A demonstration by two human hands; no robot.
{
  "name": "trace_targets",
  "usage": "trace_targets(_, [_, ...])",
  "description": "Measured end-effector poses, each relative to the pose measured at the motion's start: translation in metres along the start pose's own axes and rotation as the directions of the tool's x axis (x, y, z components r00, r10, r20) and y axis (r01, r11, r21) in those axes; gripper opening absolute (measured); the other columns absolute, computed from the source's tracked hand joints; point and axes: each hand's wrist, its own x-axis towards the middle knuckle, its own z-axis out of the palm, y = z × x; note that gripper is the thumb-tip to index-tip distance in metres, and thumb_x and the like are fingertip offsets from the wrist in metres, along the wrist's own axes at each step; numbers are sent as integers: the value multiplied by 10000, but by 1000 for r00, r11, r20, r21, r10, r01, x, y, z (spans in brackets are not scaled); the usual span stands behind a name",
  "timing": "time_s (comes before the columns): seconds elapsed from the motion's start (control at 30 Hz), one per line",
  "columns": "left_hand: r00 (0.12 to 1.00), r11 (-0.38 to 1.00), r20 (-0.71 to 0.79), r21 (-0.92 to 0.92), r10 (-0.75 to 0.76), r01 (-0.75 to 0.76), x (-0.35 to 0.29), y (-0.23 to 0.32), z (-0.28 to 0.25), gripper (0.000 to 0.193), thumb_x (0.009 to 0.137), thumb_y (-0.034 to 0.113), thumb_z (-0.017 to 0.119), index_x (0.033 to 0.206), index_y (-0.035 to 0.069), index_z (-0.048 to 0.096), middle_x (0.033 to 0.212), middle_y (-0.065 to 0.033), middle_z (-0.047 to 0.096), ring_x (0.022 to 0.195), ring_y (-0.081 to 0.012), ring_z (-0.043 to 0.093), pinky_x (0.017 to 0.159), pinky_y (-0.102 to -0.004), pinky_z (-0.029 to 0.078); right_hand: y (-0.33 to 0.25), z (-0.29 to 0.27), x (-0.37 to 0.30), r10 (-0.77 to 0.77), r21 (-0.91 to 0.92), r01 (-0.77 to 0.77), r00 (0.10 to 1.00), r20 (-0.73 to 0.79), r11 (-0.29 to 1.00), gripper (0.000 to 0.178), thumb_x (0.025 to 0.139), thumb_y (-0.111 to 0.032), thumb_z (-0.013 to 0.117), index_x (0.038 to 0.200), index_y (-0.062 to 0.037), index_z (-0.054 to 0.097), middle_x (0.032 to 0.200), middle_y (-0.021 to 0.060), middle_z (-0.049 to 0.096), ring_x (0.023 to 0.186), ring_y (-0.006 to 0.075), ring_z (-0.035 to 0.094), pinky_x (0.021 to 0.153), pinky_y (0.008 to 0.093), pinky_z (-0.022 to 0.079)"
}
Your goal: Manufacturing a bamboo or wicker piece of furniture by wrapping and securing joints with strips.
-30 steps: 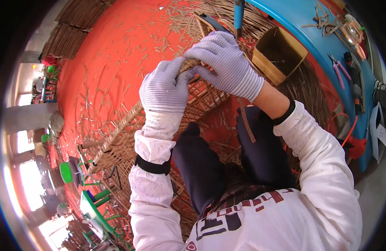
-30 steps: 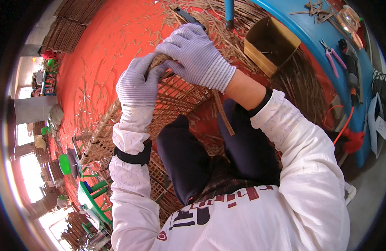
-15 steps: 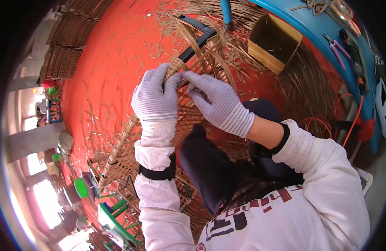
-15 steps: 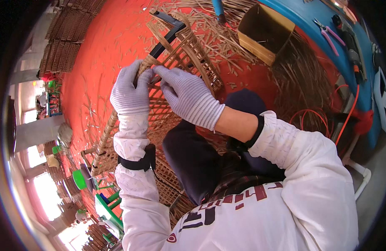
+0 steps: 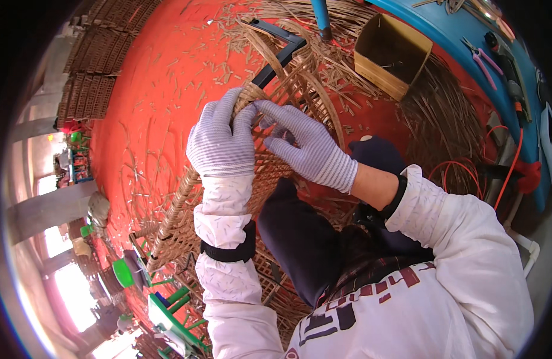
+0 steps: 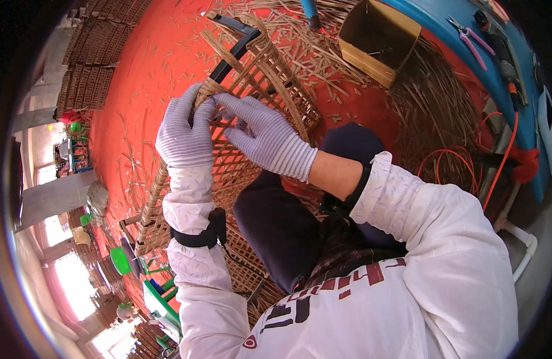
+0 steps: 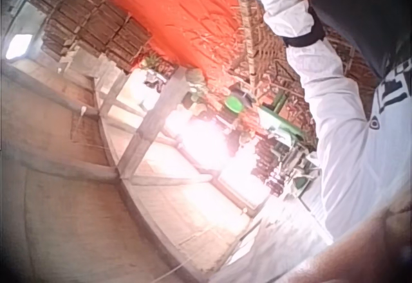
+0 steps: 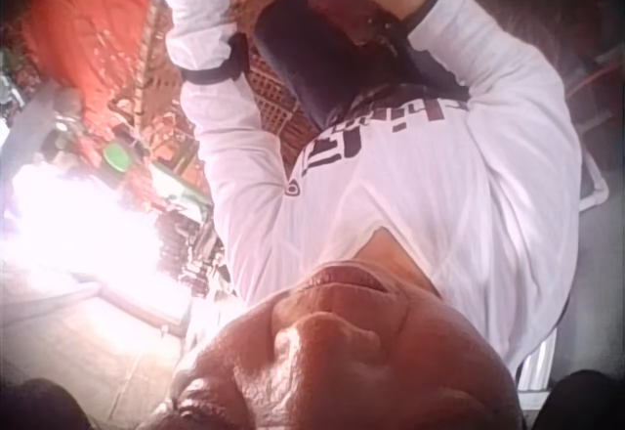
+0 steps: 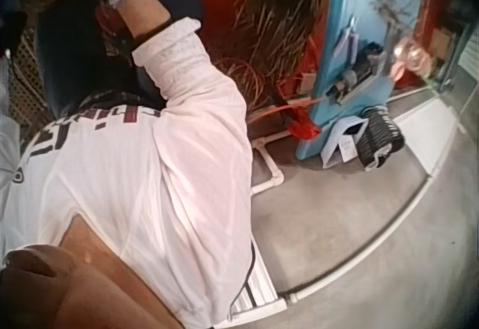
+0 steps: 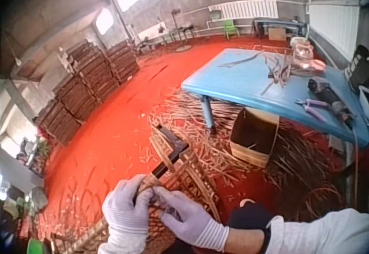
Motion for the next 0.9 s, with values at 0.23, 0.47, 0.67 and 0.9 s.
trace_targets(0.23, [999,1000,27,10,-27,27,0,-1,-3,276,824,246,742,1057,99,717,904,-88,688,779,-293,690,694,-385,535,-3,2,-1,13,71,-14,1000,11,997,621,895,-101,677,1471,-73,444,1116,92,588,843,150,587,745,286,514])
trace_targets(0.47, [997,999,57,3,-53,53,-1,-1,-4,282,836,267,735,1059,97,711,929,-100,694,807,-310,689,714,-402,536,-3,3,-2,-11,82,11,1000,2,997,613,896,-96,675,1464,-59,446,1138,93,581,837,135,600,711,266,514])
trace_targets(0.67, [998,999,46,13,-44,44,-1,1,-4,271,837,268,735,1043,95,715,916,-94,693,801,-310,689,709,-401,534,-1,1,-1,-66,12,66,998,2,998,605,892,-107,681,1450,-44,454,1113,89,569,824,129,600,687,265,515])
trace_targets(0.9, [999,999,49,-32,-8,9,2,-7,-3,306,842,252,719,1109,103,708,895,-93,683,784,-302,685,693,-389,532,2,3,4,-79,-51,79,997,12,996,617,911,-136,711,1467,-80,448,1143,42,609,885,96,592,720,237,499])
